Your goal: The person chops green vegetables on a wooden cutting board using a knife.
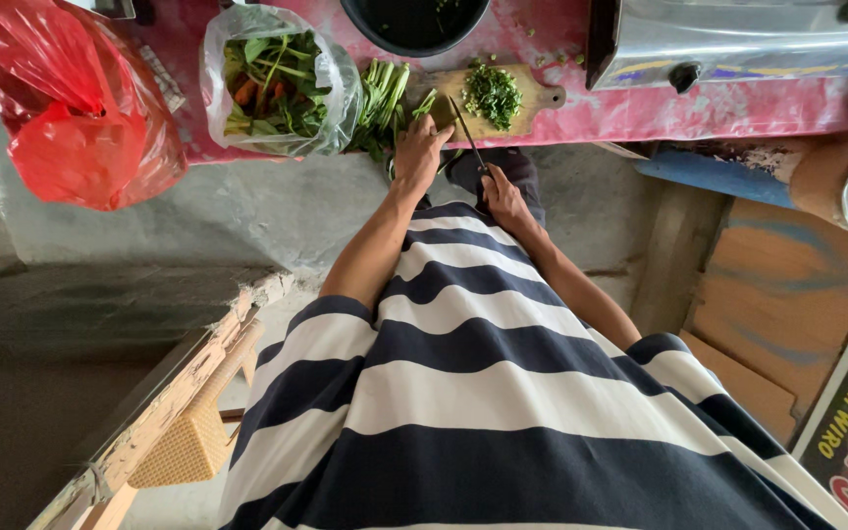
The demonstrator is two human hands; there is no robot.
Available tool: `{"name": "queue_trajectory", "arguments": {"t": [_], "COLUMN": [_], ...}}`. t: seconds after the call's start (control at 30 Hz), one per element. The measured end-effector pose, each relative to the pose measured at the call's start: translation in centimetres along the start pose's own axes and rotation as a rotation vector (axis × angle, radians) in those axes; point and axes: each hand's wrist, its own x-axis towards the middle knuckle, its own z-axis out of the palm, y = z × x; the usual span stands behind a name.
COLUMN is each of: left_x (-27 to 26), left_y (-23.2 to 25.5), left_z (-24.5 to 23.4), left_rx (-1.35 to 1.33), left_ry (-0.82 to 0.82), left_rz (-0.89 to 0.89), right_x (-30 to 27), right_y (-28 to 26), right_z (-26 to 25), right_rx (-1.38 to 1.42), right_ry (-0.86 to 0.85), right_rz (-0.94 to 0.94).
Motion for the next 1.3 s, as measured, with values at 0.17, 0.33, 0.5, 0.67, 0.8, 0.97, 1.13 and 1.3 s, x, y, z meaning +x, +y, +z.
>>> {"name": "queue_trajectory", "arguments": {"t": [0.17,0.33,0.5,0.67,0.8,0.97,1.13,1.3], "left_x": [0.2,0.2,0.3,0.4,0.4,0.3,0.2,0.1], "left_y": [-0.2,-0.1,0.3,0.5,0.4,0.2,0.2,0.4], "left_z": [-0.1,-0.5,-1.4,-1.8,-1.7,-1.7,-1.7,-2.0], "left_rx": [-0.036,-0.027,-0.058,-0.072,-0.078,-0.089,-0.052,0.030], "left_ry": [-0.066,-0.022,-0.065,-0.045,-0.034,-0.035,-0.028,-0.007], "left_rz": [-0.029,-0.005,-0.032,-0.030,-0.025,-0.023,0.001,0.054], "right_x": [0.6,1.4,3.6,4.4,3.1,0.6,-0.1,3.1], "right_y": [1.5,1.7,1.5,-1.4,-3.2,0.8,3.2,2.5], "right_z": [0.0,0.5,-0.3,-2.5,-3.3,-2.0,-0.1,2.2], "right_rx": [-0.185,-0.007,-0.068,-0.118,-0.011,-0.458,-1.247,-0.559], "right_ry": [0.028,-0.016,-0.061,-0.143,-0.204,-0.010,0.164,0.022], "right_rz": [-0.266,0.014,0.059,0.005,0.221,-0.337,-0.786,-0.395]}}
